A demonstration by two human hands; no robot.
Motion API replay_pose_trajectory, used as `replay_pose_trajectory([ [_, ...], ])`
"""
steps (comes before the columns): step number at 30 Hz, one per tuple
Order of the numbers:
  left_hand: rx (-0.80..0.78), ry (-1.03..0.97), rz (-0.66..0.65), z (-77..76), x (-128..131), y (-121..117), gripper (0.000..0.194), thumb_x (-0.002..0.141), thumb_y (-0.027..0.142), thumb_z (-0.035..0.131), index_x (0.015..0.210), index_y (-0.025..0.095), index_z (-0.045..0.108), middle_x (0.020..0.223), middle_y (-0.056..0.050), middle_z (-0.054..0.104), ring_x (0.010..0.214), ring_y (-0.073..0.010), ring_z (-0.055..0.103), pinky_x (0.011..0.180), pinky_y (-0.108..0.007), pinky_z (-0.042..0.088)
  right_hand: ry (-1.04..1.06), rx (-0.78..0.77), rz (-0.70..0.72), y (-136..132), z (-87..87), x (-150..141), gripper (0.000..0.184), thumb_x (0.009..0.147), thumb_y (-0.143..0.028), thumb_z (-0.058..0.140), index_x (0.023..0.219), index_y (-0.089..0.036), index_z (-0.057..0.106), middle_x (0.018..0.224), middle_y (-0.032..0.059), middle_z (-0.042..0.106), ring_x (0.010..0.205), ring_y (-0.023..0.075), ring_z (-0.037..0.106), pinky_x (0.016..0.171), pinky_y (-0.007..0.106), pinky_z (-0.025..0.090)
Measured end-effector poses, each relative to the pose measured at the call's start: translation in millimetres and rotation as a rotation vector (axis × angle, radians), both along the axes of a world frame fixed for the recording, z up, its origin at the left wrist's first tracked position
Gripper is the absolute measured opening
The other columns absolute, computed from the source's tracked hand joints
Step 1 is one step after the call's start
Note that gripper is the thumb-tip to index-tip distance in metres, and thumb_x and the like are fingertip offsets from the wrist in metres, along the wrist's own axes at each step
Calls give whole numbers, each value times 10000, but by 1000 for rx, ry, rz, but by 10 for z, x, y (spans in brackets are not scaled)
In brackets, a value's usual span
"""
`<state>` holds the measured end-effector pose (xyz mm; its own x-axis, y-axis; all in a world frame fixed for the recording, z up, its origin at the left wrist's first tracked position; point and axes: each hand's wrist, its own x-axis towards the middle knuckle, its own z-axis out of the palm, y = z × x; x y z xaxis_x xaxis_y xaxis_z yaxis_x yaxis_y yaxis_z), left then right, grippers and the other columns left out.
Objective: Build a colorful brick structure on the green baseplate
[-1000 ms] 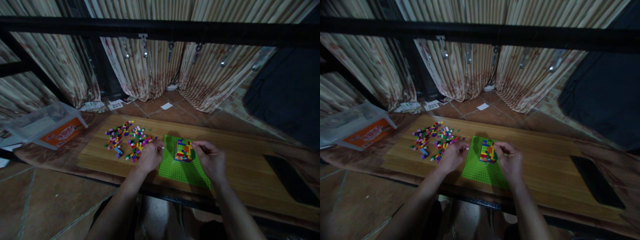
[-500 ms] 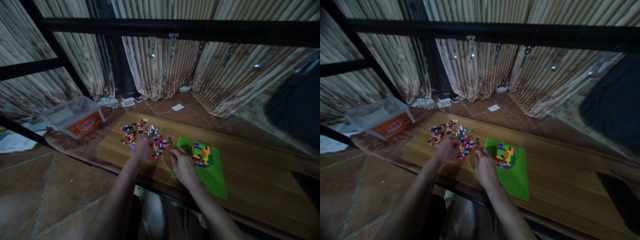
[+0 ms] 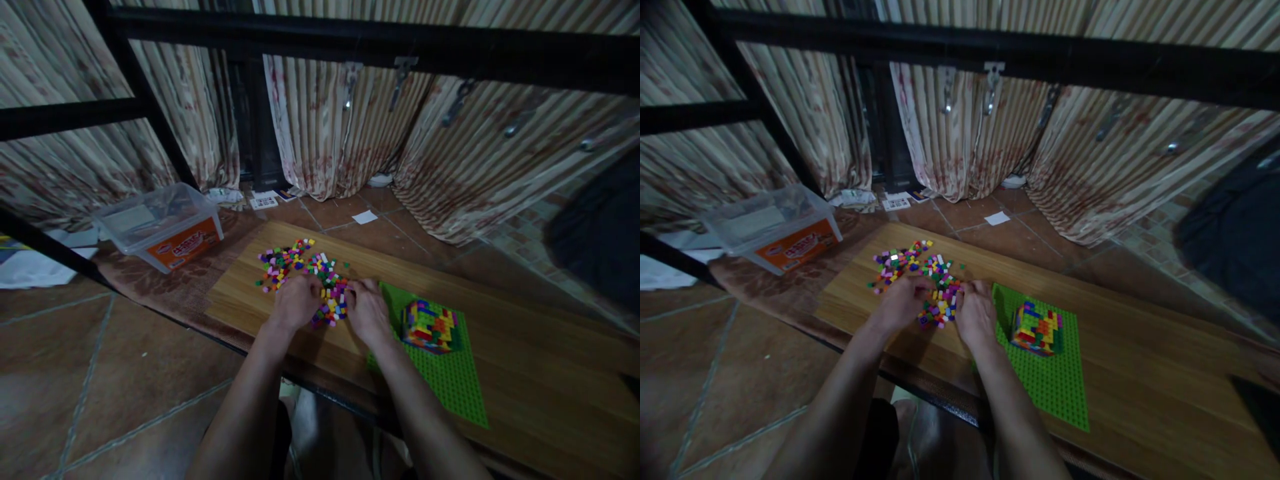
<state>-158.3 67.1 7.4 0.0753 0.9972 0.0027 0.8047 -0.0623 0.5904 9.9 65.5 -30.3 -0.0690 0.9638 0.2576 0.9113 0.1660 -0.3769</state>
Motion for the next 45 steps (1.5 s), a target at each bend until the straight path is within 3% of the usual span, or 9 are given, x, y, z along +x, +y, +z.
replay_pose_trajectory([
  [8,30,0,21,-8,-83,2,253,806,150,500,898,222,724,924,-34,733,869,-164,655,766,-228,473,109,-101,58,-63,38,110,204,857,-192,505,880,-188,708,952,71,627,855,192,606,812,313,460],
  [16,-16,8,-31,40,-49,-18,236,834,202,476,821,206,711,777,-39,703,707,-160,622,672,-248,446,79,-94,109,58,70,-22,335,872,-155,466,1132,-222,665,1049,71,620,1021,204,575,925,311,422],
  [20,-28,5,-34,39,-35,-13,233,843,213,475,854,206,707,791,-41,703,731,-163,622,675,-249,439,40,-149,121,49,127,-17,292,868,-164,488,1081,-233,675,1027,61,613,1003,194,572,916,296,413],
  [26,-32,-11,-36,69,-21,-19,226,842,215,477,814,209,701,781,-40,699,718,-167,619,660,-251,432,13,-159,81,-16,147,89,163,854,-184,536,891,-219,691,943,48,608,895,182,584,835,290,434],
  [32,-32,-17,-27,76,-14,-18,209,829,225,509,811,213,717,743,-34,699,699,-167,613,663,-246,440,-16,-135,65,-37,90,151,207,874,-191,524,979,-209,701,967,68,617,913,192,594,864,300,434],
  [45,-31,43,-68,110,69,-20,200,841,240,510,850,198,706,742,-30,698,651,-149,597,628,-243,405,61,-119,19,-145,140,-56,145,832,-146,528,907,-193,643,915,58,646,881,200,597,812,313,434],
])
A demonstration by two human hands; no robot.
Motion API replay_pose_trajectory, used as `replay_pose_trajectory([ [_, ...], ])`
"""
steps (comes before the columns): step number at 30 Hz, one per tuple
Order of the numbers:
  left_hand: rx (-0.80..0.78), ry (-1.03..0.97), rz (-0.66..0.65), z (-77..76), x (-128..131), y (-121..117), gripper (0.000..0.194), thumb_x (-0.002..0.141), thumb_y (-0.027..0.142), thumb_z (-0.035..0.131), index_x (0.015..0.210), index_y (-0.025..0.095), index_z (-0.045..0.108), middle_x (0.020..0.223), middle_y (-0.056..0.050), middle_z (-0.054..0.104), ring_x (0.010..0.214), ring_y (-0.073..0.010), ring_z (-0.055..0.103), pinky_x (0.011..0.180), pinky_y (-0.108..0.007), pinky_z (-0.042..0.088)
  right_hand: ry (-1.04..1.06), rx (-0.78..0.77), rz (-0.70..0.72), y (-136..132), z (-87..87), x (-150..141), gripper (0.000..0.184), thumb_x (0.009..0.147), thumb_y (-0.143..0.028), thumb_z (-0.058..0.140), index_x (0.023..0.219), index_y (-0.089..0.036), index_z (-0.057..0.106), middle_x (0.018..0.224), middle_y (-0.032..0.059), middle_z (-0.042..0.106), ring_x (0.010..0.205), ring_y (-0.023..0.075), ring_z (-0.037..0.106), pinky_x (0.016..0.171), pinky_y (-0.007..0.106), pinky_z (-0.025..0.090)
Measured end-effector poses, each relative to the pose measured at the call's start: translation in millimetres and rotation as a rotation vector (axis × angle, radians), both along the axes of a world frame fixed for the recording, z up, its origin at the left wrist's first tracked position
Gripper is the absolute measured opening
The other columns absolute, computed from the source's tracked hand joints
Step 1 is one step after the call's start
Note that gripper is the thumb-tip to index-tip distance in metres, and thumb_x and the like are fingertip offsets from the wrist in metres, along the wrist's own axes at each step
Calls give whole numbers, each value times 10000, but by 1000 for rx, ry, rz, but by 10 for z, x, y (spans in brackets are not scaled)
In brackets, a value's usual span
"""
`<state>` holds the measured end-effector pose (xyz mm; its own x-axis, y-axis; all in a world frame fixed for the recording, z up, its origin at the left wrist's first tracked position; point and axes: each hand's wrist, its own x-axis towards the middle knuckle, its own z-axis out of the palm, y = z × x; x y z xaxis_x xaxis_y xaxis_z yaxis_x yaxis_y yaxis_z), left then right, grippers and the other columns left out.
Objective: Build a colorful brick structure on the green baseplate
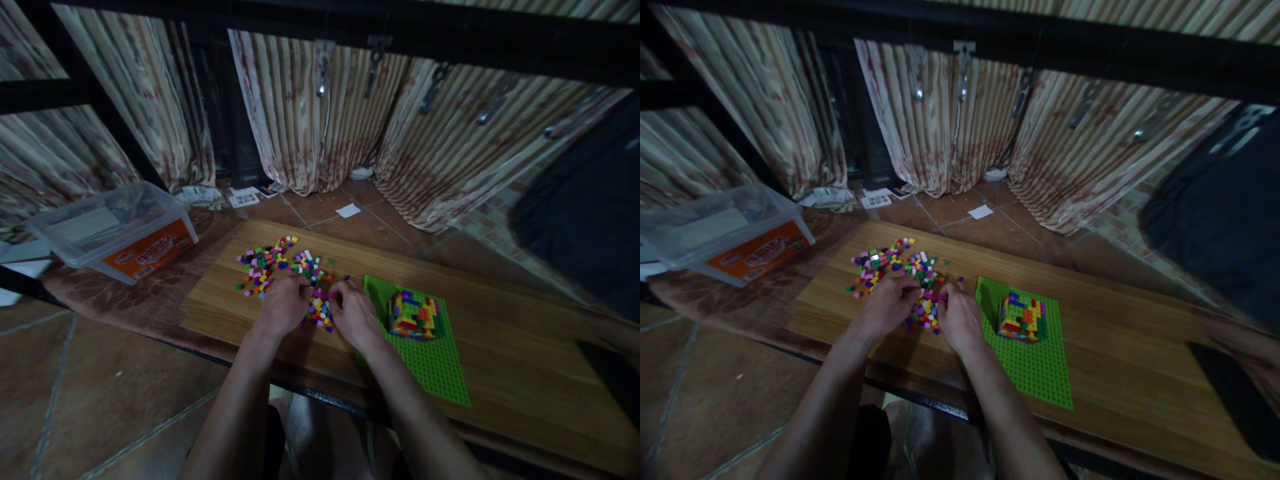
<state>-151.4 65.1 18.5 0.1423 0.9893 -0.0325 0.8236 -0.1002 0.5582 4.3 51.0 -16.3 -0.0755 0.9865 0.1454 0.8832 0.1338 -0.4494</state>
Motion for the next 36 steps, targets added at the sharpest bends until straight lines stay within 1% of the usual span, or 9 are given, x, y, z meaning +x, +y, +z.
replay_pose_trajectory([
  [4,22,-17,-13,6,13,15,207,837,242,510,851,199,711,753,-34,703,671,-158,608,633,-245,413,99,51,-27,-34,58,-17,156,849,-149,520,857,-216,660,866,36,669,854,189,606,784,299,442],
  [8,47,-225,-55,-16,96,54,229,832,254,519,947,197,709,855,-35,727,737,-169,639,677,-249,451,315,168,-5,-126,254,114,188,862,-161,514,856,-231,689,864,22,690,832,162,630,769,272,468],
  [11,23,-460,-131,-48,278,40,240,842,281,519,968,177,695,866,-29,725,753,-159,643,695,-242,474,446,222,-20,-245,407,385,185,862,-189,526,899,-229,703,900,28,717,854,166,653,785,286,490],
  [13,9,-574,-170,-71,457,-19,239,845,293,522,963,170,690,859,-27,719,750,-153,638,690,-241,479,475,202,-43,-335,474,633,176,860,-222,543,918,-237,708,919,22,726,854,169,663,799,303,498],
  [15,-23,-642,-201,-89,656,-107,239,848,303,526,967,172,687,829,-23,712,728,-148,629,671,-243,479,469,171,-50,-421,512,882,153,851,-266,572,886,-239,719,868,15,728,766,164,666,725,294,510],
  [19,-107,-789,-181,-118,1007,-265,233,838,292,541,975,161,675,872,-31,713,739,-141,635,683,-245,490,377,143,-42,-537,528,1202,141,838,-246,596,868,-246,734,875,15,735,819,179,666,769,321,503],
  [23,-209,-904,-122,-170,1209,-279,218,810,291,562,933,150,673,827,-34,705,696,-133,631,643,-237,489,268,187,12,-554,488,1262,107,822,-239,630,793,-252,732,798,11,722,801,185,641,783,344,483],
  [29,-302,-1035,-92,-231,1320,-234,199,743,282,626,871,139,675,684,-3,652,597,-104,569,594,-222,462,224,223,19,-522,444,1268,125,806,-159,636,750,-234,718,816,27,691,816,173,621,780,315,467],
  [36,-275,-1001,-99,-253,1350,-217,185,729,271,646,851,135,678,721,-7,663,629,-105,568,604,-217,454,356,188,-17,-514,429,1328,70,785,-185,645,758,-206,707,776,23,660,751,156,612,700,280,460],
])
